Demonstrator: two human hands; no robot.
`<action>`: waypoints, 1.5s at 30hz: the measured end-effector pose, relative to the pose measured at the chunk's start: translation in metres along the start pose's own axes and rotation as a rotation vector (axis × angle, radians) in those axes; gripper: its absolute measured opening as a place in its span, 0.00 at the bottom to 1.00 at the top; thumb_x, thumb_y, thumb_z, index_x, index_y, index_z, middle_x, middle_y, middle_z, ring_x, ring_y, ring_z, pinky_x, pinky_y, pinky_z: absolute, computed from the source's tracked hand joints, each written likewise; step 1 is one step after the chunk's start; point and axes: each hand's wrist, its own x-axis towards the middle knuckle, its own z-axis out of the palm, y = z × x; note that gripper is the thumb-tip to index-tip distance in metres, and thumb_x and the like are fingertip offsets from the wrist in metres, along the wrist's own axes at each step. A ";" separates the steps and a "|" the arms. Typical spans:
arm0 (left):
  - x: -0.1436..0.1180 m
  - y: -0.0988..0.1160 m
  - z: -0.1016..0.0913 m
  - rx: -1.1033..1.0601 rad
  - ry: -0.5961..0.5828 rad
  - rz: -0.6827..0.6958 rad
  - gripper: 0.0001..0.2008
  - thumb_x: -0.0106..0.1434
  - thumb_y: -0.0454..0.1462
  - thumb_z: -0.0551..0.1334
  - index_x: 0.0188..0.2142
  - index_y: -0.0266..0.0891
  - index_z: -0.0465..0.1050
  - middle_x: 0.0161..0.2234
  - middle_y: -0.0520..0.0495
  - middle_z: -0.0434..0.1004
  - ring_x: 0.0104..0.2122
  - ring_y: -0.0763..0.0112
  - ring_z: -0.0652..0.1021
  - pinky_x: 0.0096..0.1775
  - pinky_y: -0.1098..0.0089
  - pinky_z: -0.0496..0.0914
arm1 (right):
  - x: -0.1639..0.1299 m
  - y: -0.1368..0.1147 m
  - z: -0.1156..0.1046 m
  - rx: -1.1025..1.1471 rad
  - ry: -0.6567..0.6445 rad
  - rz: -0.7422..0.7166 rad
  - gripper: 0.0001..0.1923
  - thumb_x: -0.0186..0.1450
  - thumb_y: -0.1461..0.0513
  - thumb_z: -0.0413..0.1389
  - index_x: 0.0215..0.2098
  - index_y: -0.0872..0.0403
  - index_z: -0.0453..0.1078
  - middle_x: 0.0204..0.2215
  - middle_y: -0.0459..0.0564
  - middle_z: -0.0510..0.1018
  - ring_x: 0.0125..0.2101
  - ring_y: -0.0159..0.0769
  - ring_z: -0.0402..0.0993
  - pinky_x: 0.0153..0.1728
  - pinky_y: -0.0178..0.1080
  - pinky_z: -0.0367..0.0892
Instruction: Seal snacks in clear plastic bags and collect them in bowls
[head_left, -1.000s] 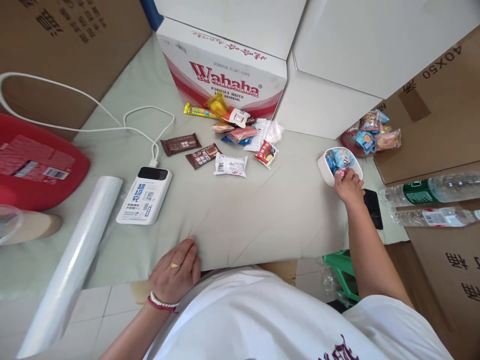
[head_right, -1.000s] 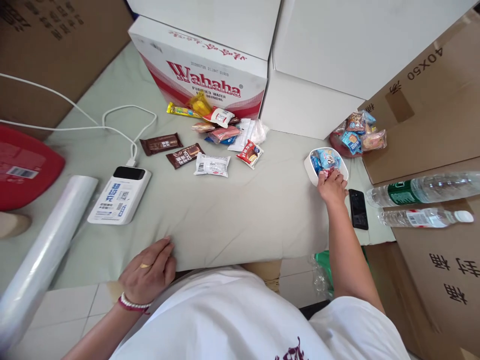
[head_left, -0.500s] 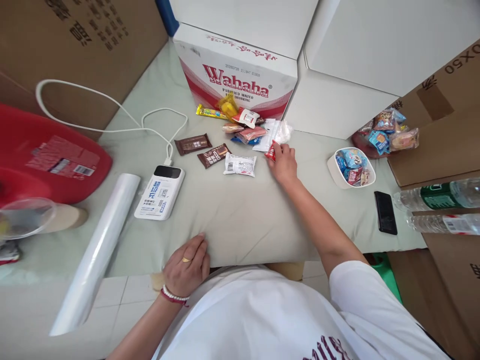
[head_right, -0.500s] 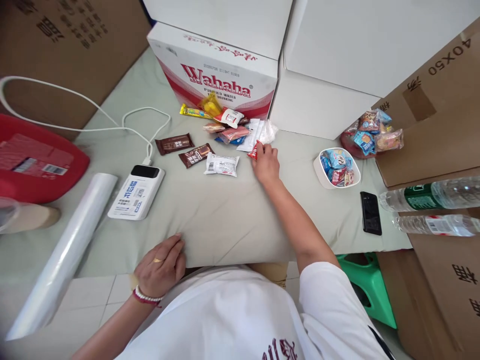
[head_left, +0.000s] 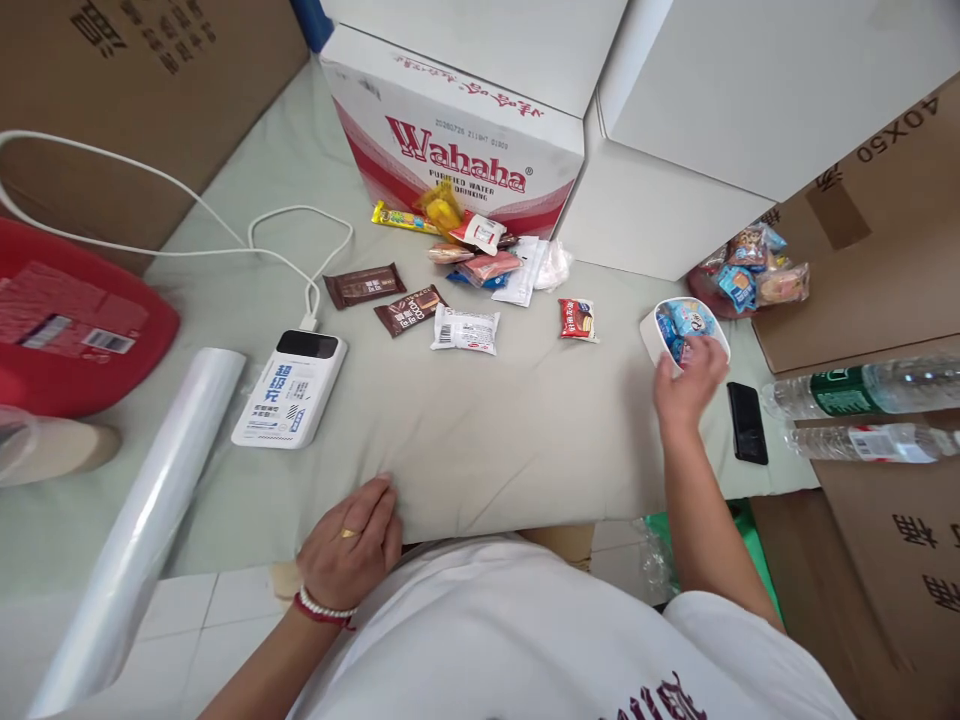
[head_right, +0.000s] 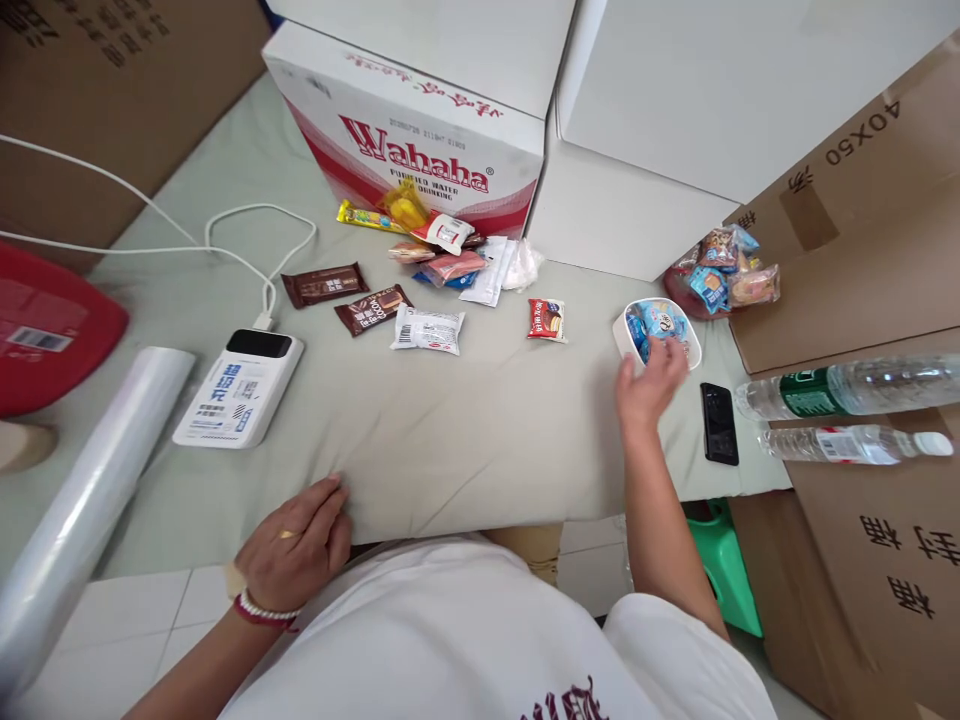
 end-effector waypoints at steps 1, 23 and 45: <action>0.000 0.000 0.000 0.007 0.005 -0.003 0.17 0.55 0.25 0.68 0.45 0.37 0.76 0.44 0.42 0.86 0.37 0.61 0.84 0.41 0.64 0.76 | -0.002 0.019 -0.003 -0.045 0.061 0.097 0.31 0.69 0.51 0.52 0.65 0.58 0.65 0.66 0.68 0.60 0.66 0.58 0.57 0.65 0.62 0.54; 0.016 0.005 -0.012 -0.337 -0.132 -0.356 0.09 0.65 0.29 0.60 0.42 0.41 0.75 0.45 0.44 0.82 0.41 0.64 0.83 0.46 0.65 0.76 | 0.045 -0.038 0.044 0.184 -0.070 -0.020 0.22 0.72 0.56 0.47 0.58 0.56 0.69 0.58 0.64 0.71 0.54 0.49 0.72 0.53 0.48 0.68; 0.146 -0.020 0.093 -0.187 -0.573 -0.354 0.25 0.73 0.39 0.49 0.66 0.40 0.68 0.71 0.38 0.60 0.72 0.51 0.60 0.69 0.43 0.51 | 0.118 -0.131 0.098 0.554 -0.290 0.120 0.14 0.64 0.60 0.52 0.44 0.55 0.76 0.36 0.54 0.80 0.39 0.44 0.76 0.45 0.44 0.70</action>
